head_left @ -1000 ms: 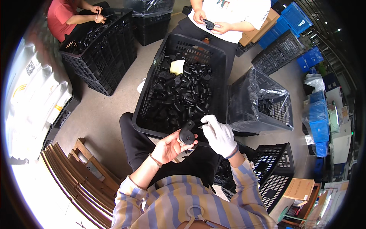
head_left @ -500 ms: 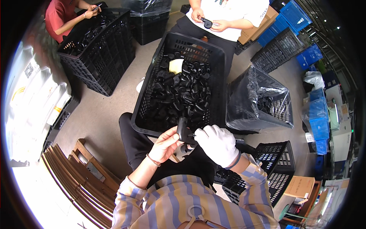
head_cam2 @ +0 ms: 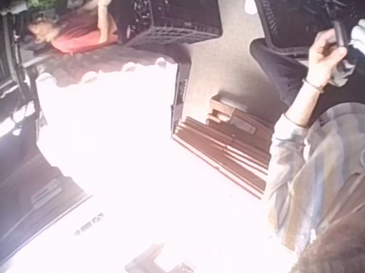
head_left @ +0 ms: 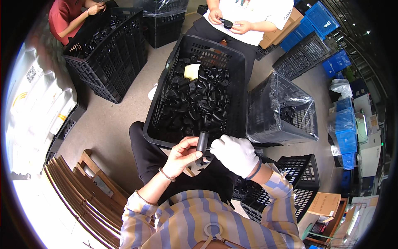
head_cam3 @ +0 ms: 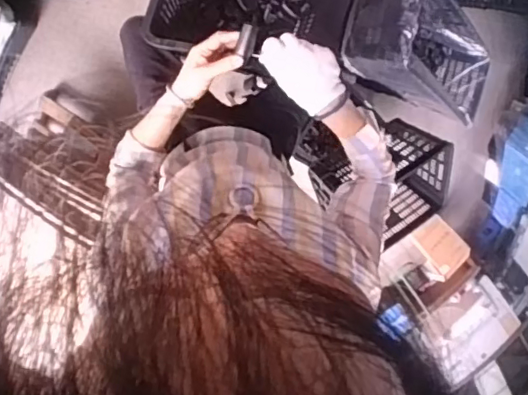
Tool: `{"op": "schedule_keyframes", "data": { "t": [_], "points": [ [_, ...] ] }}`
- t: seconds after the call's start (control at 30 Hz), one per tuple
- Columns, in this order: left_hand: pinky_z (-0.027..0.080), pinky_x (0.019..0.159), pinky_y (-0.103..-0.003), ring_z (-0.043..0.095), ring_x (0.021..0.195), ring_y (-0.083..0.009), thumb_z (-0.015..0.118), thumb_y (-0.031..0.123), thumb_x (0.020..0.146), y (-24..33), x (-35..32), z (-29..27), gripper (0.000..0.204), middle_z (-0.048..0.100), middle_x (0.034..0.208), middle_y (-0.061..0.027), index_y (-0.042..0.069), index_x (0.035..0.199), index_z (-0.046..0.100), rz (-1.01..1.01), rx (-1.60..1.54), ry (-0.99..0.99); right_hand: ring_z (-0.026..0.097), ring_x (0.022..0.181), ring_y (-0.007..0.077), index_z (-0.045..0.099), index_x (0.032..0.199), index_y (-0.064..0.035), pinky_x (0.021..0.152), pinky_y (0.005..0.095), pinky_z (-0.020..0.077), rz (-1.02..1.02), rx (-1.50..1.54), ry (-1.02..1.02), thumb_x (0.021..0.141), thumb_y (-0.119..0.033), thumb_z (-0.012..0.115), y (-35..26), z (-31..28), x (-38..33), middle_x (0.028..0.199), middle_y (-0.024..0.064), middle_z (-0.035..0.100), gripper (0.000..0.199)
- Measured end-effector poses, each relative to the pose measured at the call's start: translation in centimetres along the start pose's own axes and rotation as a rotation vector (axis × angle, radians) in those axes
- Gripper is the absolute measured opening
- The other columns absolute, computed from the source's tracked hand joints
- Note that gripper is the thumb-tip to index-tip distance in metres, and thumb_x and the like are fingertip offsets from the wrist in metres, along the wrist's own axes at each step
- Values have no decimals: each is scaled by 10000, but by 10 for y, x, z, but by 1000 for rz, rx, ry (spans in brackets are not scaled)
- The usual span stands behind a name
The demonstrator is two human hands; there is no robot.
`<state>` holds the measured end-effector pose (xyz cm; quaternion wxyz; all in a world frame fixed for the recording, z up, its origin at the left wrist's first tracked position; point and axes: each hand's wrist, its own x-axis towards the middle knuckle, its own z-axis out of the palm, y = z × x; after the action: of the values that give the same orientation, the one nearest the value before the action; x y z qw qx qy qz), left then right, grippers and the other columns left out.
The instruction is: The person sorts small black plastic manufacturing parts from a black crate by hand, wearing gloves.
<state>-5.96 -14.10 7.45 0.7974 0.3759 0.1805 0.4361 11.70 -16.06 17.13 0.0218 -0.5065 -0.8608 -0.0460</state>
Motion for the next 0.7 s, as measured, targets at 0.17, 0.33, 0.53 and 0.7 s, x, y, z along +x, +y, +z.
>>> {"op": "schedule_keyframes", "data": {
  "t": [0.17, 0.33, 0.53, 0.7],
  "points": [
    [456, 824, -282, 512, 934, -151, 635, 11, 725, 1, -1, 4, 374, 455, 1045, -71, 16, 1078, 512, 131, 301, 16, 554, 561, 215, 572, 754, -89, 505, 327, 443, 153, 592, -210, 746, -211, 567, 16, 0, 8, 662, 21, 548, 122],
    [441, 821, -293, 510, 949, -196, 670, 45, 690, 12, -2, 13, 406, 471, 1073, -108, 16, 1065, 517, 276, 650, -74, 496, 511, 82, 570, 808, -49, 460, 252, 404, 118, 1045, -411, 808, -213, 538, 36, 17, 10, 612, 29, 535, 167],
    [465, 792, -327, 505, 971, -267, 636, 0, 624, 20, -3, 18, 375, 467, 1036, -111, 43, 981, 529, 786, 1194, -348, 355, 430, 15, 539, 839, -52, 351, 153, 268, 444, 1581, -957, 819, -199, 508, 51, 32, 5, 590, -32, 463, 151],
    [497, 760, -339, 530, 915, -292, 666, -29, 558, 17, -5, 12, 388, 441, 989, -127, 66, 919, 559, 1002, 1290, -442, 344, 400, 11, 549, 864, -28, 331, 148, 260, 371, 1679, -1018, 865, -279, 456, 43, 32, 0, 564, -31, 458, 268]
  ]
}}
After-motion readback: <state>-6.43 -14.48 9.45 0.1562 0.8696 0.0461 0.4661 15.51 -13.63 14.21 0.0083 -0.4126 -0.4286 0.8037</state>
